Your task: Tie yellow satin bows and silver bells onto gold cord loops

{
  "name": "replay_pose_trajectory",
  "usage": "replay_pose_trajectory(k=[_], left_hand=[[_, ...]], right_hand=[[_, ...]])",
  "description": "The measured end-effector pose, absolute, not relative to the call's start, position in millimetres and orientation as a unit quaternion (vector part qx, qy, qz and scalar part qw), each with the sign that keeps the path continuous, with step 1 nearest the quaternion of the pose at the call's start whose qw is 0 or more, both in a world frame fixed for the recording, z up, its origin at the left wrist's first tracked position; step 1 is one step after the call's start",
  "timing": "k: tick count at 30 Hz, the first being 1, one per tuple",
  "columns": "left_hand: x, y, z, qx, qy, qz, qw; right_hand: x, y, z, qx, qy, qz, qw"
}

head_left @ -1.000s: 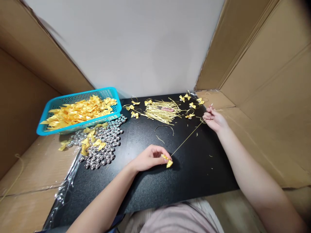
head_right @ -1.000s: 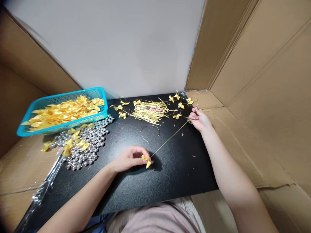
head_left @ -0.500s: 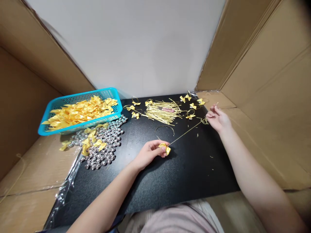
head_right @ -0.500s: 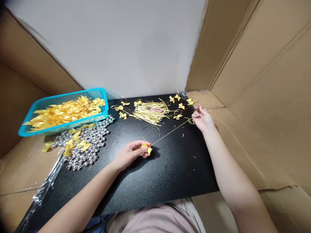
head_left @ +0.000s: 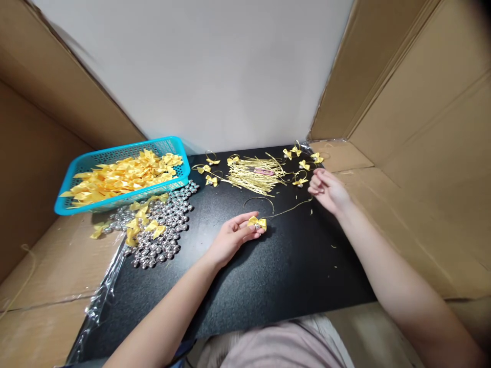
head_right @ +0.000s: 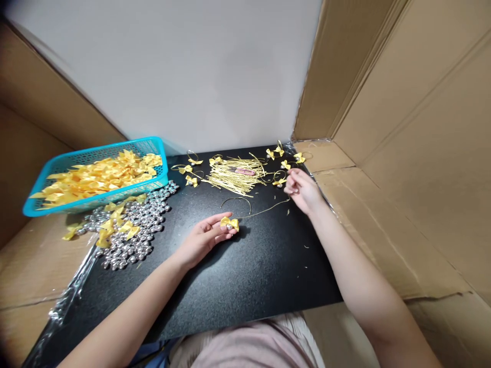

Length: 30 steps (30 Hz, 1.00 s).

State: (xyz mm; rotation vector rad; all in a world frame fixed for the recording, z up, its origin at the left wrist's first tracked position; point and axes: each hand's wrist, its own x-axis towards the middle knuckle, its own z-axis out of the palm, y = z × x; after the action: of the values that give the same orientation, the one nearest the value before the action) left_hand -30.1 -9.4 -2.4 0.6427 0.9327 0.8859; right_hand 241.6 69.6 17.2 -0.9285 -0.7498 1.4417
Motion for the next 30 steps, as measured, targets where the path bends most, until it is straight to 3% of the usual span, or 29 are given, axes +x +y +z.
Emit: replay_pose_trajectory(k=[7,12,23,30], left_hand=[[-31,-9,-4,0.302,0.420,0.408,0.752],[-32,-9,-5,0.295,0.406,0.425,0.753],[-29,-13,-8,0.388,0.449,0.435,0.677],[-28,-11,-9,0.388,0.458,0.462,0.653]], right_hand=[[165,25,12,-0.413,-0.425,0.681,0.430],[149,11,6,-0.487,-0.534,0.579,0.378],[146,7,2,-0.504,-0.562,0.534,0.381],[143,8,-1,-0.487,-0.526,0.574,0.396]])
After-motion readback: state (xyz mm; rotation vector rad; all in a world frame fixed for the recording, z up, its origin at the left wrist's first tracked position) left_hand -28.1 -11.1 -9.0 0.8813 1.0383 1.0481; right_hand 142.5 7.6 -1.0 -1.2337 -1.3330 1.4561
